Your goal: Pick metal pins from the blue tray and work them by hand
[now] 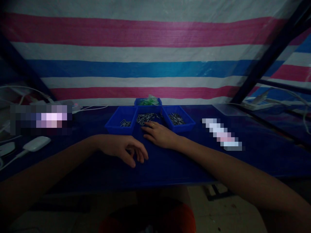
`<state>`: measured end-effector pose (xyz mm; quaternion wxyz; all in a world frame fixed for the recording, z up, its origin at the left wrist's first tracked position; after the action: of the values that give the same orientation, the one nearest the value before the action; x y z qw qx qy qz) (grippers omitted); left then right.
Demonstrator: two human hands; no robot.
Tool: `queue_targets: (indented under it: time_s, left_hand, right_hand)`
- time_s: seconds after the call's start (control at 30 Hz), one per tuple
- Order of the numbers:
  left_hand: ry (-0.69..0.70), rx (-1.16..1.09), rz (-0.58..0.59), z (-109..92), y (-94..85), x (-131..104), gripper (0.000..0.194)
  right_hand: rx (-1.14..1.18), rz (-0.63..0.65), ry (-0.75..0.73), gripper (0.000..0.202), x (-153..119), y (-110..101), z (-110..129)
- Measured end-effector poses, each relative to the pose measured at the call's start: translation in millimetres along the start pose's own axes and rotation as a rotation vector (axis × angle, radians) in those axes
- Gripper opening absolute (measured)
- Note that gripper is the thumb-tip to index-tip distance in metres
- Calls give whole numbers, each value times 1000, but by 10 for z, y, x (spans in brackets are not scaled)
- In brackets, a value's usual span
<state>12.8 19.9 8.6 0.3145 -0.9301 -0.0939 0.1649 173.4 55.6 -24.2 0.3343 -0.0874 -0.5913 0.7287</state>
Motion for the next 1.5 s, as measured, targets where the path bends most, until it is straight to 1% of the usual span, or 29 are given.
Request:
queue_targets:
  time_s: [0.1,0.17,0.33,0.37,0.4,0.5,0.6,0.77,0.87,0.97,1.07,1.2,1.3,1.5]
  left_hand:
    - [29,-256,159,-46,31,-54,44]
    - [33,-345,214,-53,50,-66,51]
    - [62,-399,256,6,49,-29,70]
    - [77,-401,287,29,49,-16,76]
    - [105,-411,348,49,55,-6,84]
    - [119,-424,377,117,53,25,92]
    - [143,-435,388,142,51,29,93]
    - [172,-456,391,136,47,16,95]
    - [189,-469,389,132,48,13,97]
    - [189,-467,379,125,51,13,99]
    - [203,-457,358,110,54,15,100]
    - [246,-430,328,87,53,18,101]
    - [253,-432,322,82,53,19,102]
    - [272,-513,250,77,63,31,100]
  right_hand:
    - [12,24,0,45,4,10,-13]
    - [24,39,2,46,6,13,-16]
    - [29,47,17,47,11,5,-10]
    - [28,47,19,48,12,5,-10]
    - [28,47,17,48,12,6,-11]
    - [34,35,-12,50,12,10,-17]
    - [43,23,-50,49,13,10,-16]
    - [34,58,-77,50,26,1,8]
    - [28,57,-107,48,27,4,5]
    - [33,48,-105,48,21,18,-14]
    - [38,36,-72,50,15,21,-25]
    - [44,45,-79,49,12,16,-19]
    - [40,45,-79,50,16,16,-24]
    - [15,49,-145,43,24,49,-64]
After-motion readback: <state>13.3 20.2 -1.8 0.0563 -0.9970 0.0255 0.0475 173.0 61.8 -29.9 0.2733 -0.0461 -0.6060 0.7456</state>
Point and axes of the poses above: each hand's wrist, its own x-axis towards the middle knuckle, its own y-axis out of the palm, z = x × y, the point moved 2 cm from there along x, towards the middle knuckle, and after that the axes turned 14 degrees about x, right-handed, at the moved point
